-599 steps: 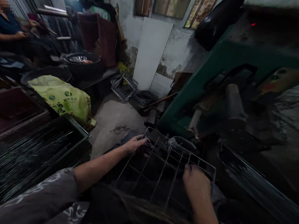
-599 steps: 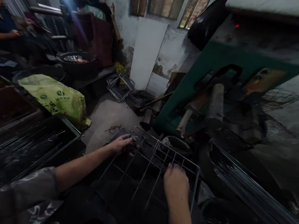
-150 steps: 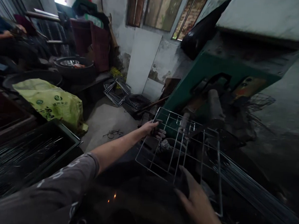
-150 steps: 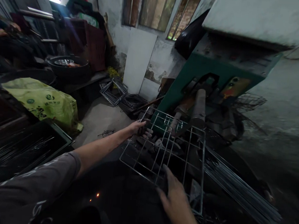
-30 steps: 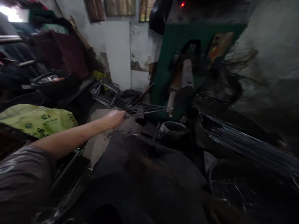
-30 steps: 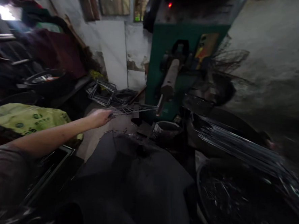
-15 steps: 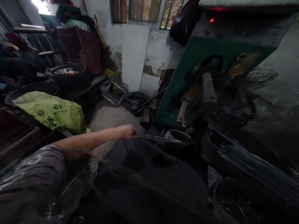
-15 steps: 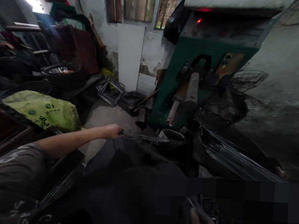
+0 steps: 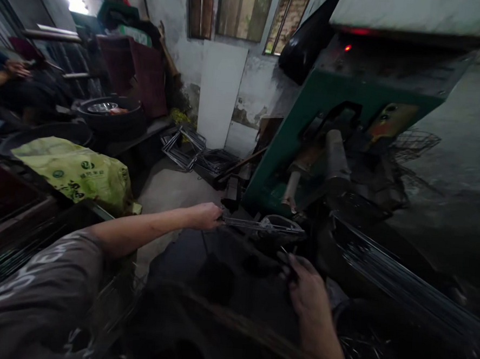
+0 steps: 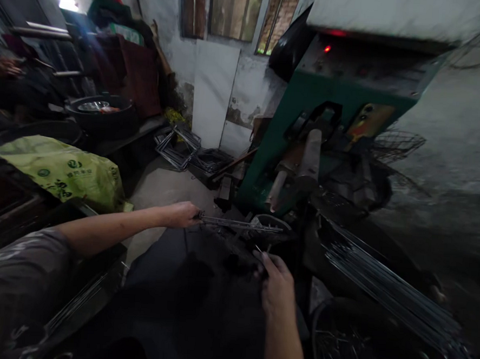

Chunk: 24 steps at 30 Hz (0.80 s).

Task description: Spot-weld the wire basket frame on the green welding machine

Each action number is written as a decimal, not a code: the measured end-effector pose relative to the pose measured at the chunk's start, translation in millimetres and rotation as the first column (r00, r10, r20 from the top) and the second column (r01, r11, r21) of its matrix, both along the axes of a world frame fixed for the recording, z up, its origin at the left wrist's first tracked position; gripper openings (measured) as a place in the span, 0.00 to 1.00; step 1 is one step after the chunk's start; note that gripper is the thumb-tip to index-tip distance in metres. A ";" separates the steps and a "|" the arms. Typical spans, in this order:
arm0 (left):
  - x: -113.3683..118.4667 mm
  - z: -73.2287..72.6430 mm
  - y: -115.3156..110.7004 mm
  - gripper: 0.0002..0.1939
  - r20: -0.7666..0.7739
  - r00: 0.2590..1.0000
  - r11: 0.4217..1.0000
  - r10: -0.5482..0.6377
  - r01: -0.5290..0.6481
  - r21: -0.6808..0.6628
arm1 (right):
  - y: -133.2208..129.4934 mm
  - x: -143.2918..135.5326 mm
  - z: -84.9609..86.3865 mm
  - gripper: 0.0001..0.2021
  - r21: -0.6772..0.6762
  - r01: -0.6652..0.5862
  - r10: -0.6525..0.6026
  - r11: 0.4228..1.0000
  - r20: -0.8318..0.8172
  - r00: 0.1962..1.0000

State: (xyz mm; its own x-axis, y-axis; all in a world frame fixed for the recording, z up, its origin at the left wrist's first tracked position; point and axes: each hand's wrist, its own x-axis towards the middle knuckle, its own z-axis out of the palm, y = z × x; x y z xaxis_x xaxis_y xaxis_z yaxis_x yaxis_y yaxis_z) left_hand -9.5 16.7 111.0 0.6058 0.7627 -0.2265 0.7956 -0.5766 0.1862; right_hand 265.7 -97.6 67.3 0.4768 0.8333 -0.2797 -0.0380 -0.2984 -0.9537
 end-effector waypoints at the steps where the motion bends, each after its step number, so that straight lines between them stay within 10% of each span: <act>1: 0.8 1.3 -1.4 0.16 0.018 1.000 1.000 -0.002 0.002 -0.003 | 16.5 -12.8 -2.1 0.19 0.003 0.041 -0.039 0.999 -0.185 0.982; 5: -0.7 6.8 -4.0 0.16 0.038 0.999 1.000 -0.008 0.008 -0.001 | 56.3 -40.1 -2.8 0.18 0.001 0.144 -0.127 0.990 -0.457 0.880; 24: 7.8 7.1 18.3 0.15 0.073 0.997 0.999 0.022 -0.019 -0.033 | 80.8 -27.1 -5.1 0.19 0.139 0.156 -0.073 0.978 -0.472 0.878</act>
